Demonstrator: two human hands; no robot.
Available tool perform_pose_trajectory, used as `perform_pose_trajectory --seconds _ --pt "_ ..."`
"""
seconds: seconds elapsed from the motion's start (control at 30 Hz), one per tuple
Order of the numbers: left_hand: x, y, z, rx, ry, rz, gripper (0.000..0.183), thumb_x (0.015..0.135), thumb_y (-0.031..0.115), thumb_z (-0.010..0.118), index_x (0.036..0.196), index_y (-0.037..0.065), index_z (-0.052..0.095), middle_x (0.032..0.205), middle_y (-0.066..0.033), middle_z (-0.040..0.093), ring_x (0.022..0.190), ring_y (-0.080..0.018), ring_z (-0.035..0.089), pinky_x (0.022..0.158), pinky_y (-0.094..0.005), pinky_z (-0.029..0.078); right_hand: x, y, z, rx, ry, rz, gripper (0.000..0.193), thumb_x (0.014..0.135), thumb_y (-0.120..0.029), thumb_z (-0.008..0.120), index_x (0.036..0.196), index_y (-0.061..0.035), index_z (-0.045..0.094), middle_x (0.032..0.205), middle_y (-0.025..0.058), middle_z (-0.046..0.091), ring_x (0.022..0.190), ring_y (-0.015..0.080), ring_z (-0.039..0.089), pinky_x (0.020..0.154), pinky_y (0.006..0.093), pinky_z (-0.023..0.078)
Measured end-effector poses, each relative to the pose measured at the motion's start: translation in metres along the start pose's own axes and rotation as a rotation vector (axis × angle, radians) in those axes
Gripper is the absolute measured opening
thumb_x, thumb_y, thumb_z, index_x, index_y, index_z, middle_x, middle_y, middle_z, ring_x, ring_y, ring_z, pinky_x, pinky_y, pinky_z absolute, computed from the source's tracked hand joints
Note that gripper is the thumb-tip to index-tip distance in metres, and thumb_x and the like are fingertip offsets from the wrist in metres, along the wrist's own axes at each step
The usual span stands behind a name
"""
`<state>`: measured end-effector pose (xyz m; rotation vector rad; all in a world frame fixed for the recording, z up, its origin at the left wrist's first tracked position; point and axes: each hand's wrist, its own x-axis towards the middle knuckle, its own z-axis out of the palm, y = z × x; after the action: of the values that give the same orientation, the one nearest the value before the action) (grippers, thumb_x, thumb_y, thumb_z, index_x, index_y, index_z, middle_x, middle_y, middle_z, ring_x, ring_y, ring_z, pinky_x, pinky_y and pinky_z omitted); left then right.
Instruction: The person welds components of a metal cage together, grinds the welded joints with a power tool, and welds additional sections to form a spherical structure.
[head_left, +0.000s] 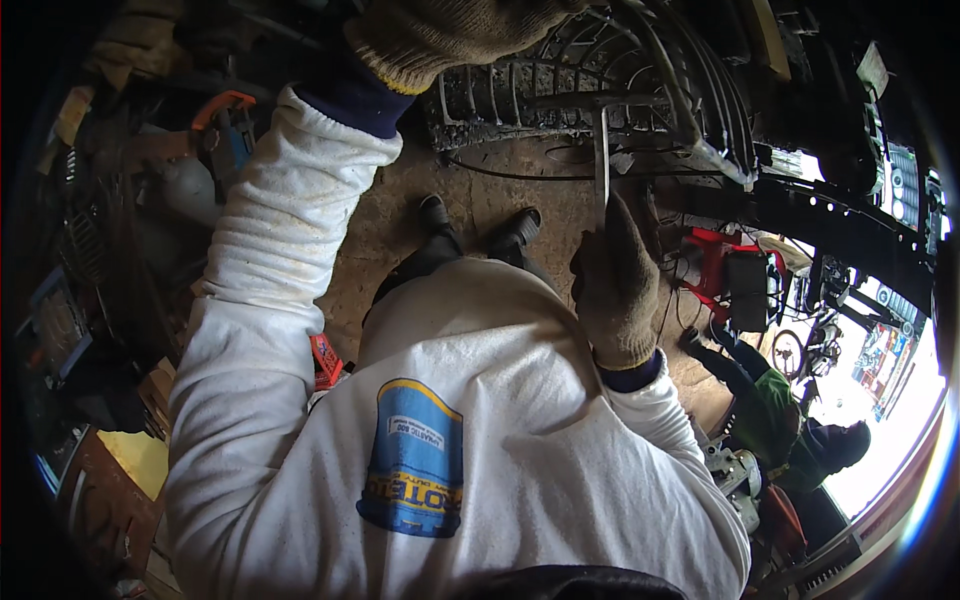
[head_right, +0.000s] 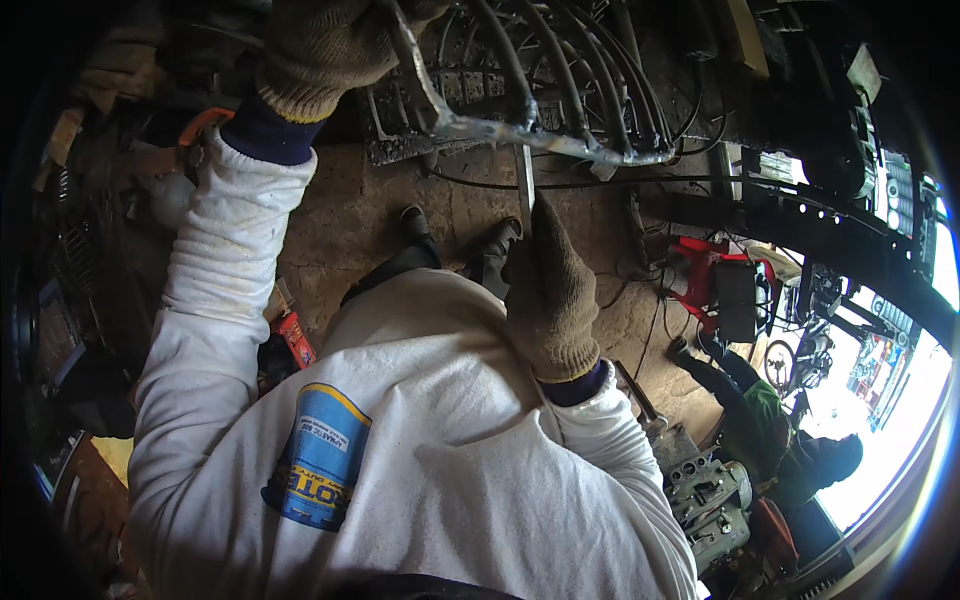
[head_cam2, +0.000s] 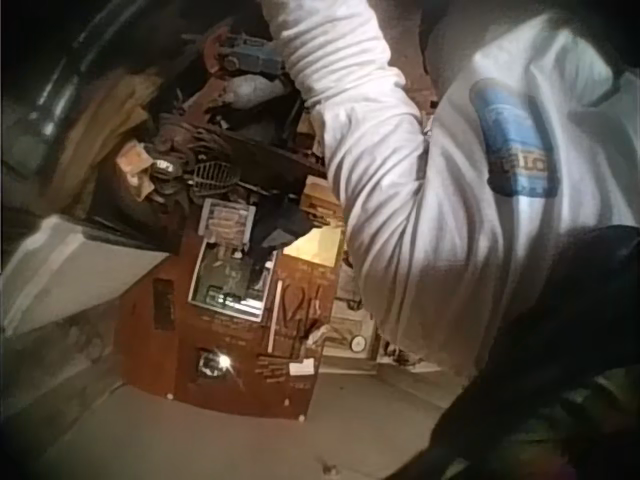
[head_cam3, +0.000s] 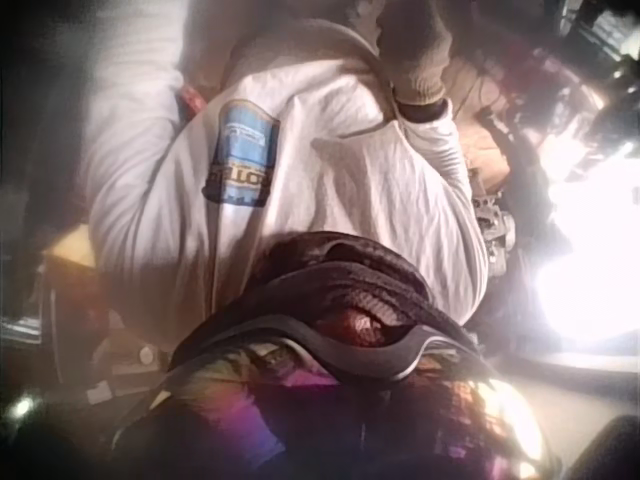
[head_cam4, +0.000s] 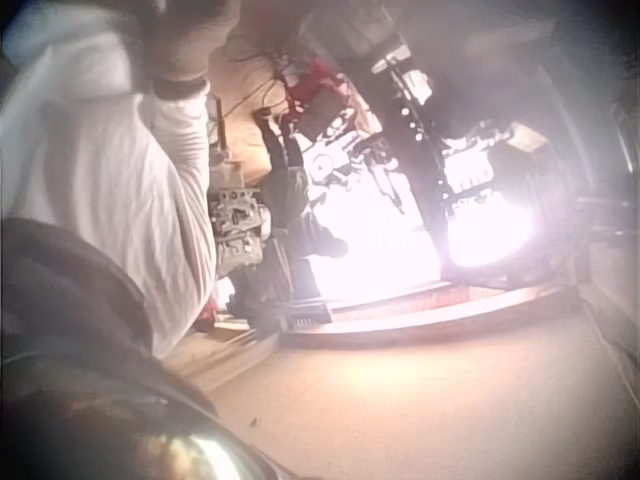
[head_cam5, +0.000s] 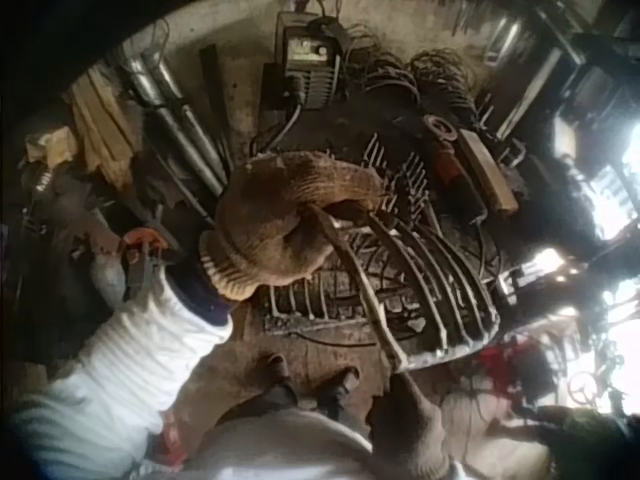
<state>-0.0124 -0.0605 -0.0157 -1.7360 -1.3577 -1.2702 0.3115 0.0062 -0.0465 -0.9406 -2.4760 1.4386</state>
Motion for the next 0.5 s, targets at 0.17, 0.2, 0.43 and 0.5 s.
perform_pose_trajectory --seconds 0.17,0.2,0.43,0.5 --pt "0.005 0.000 0.003 -0.056 0.031 0.060 0.023 0.093 0.008 0.062 0.114 0.003 0.069 0.098 -0.0110 0.075 0.080 -0.0251 0.075 0.067 -0.0334 0.060 0.002 0.020 0.022 -0.159 0.146 -0.326 0.051 0.100 -0.005 0.054 0.149 0.0012 0.044 0.078 0.0059 0.065 0.065 0.0102 0.060 0.058 0.0270 0.050" --pt "0.006 -0.001 0.005 -0.067 0.028 0.066 0.023 0.093 0.008 0.061 0.114 0.003 0.069 0.098 -0.0110 0.075 0.081 -0.0252 0.075 0.067 -0.0335 0.060 0.001 0.026 0.025 -0.258 0.151 -0.437 0.052 0.100 -0.005 0.053 0.151 0.0008 0.042 0.076 0.0031 0.063 0.064 0.0072 0.057 0.056 0.0250 0.048" --pt "0.001 -0.017 0.011 -0.056 0.049 0.201 0.023 0.093 0.007 0.060 0.113 0.001 0.068 0.102 -0.0119 0.075 0.083 -0.0249 0.076 0.070 -0.0324 0.062 -0.013 0.003 0.034 0.407 0.196 -0.055 0.055 0.096 0.001 0.056 0.150 -0.0016 0.046 0.076 0.0026 0.062 0.066 0.0064 0.057 0.059 0.0244 0.048" --pt "0.004 -0.012 0.012 -0.104 0.083 0.190 0.023 0.092 0.006 0.060 0.113 0.001 0.068 0.104 -0.0126 0.074 0.083 -0.0241 0.076 0.069 -0.0317 0.062 -0.009 0.011 0.039 0.263 0.190 -0.189 0.056 0.097 0.001 0.055 0.152 -0.0017 0.044 0.075 0.0020 0.062 0.065 0.0060 0.057 0.057 0.0245 0.047"
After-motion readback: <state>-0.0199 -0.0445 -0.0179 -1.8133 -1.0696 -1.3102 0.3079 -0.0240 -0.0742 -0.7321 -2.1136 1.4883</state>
